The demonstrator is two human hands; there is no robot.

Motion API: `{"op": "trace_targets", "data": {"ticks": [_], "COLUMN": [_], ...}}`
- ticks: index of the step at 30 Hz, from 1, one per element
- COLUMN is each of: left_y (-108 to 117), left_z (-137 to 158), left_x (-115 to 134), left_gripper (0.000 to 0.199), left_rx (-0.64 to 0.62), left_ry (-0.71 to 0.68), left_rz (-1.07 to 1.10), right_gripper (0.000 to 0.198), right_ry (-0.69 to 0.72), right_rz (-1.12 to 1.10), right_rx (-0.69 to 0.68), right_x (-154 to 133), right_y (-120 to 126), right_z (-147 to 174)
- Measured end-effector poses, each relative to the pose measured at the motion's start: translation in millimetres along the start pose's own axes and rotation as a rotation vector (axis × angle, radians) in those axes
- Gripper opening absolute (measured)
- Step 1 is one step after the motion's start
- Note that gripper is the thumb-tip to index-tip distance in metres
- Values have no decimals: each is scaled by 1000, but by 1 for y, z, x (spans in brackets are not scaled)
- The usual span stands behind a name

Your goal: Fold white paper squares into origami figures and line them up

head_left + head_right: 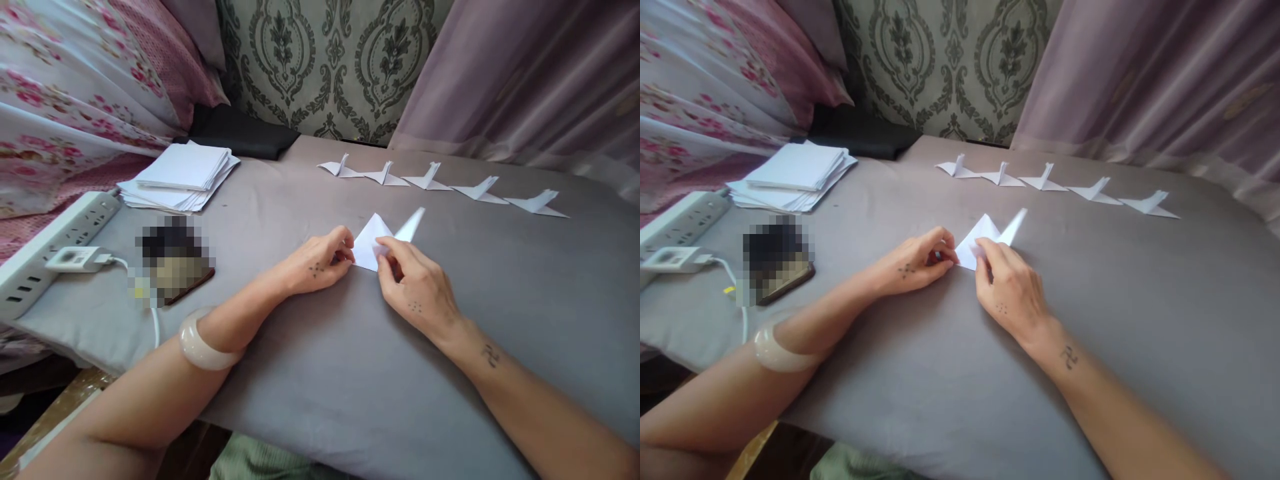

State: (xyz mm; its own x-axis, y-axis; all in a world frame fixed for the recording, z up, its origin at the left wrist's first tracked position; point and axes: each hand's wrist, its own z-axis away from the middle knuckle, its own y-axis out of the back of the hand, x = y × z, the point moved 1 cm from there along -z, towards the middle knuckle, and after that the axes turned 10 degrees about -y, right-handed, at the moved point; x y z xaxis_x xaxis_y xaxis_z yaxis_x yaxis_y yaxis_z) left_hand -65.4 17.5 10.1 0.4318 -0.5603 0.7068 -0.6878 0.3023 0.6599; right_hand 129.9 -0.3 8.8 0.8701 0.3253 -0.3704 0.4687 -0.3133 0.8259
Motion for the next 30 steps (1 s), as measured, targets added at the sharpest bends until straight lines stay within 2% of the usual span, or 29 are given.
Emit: {"op": "trace_targets", "data": {"ticks": [7,12,15,18,24,30], "left_y": [6,3,0,-2,-2,-2], "left_z": [-2,-5,-5,-5,-4,-5], "left_x": [-2,-8,-11,-11,-10,-8], "left_gripper": [29,19,15,13,14,15], "left_rx": [-9,28,73,90,97,118], "left_ry": [72,117,157,175,186,259], "left_rz": [160,238,284,277,220,129], "right_gripper": [31,34,33,29,27,27], "right_ry": [124,119,16,-48,66,102], "right_rz": [55,20,-81,-85,113,206], "right_rx": [-136,-205,-161,-96,-113,-145], "right_x": [-7,-5,1,7,4,-1], "right_y": [-10,-12,-10,-5,-4,-2], "right_z": [-2,-2,2,8,18,19]}}
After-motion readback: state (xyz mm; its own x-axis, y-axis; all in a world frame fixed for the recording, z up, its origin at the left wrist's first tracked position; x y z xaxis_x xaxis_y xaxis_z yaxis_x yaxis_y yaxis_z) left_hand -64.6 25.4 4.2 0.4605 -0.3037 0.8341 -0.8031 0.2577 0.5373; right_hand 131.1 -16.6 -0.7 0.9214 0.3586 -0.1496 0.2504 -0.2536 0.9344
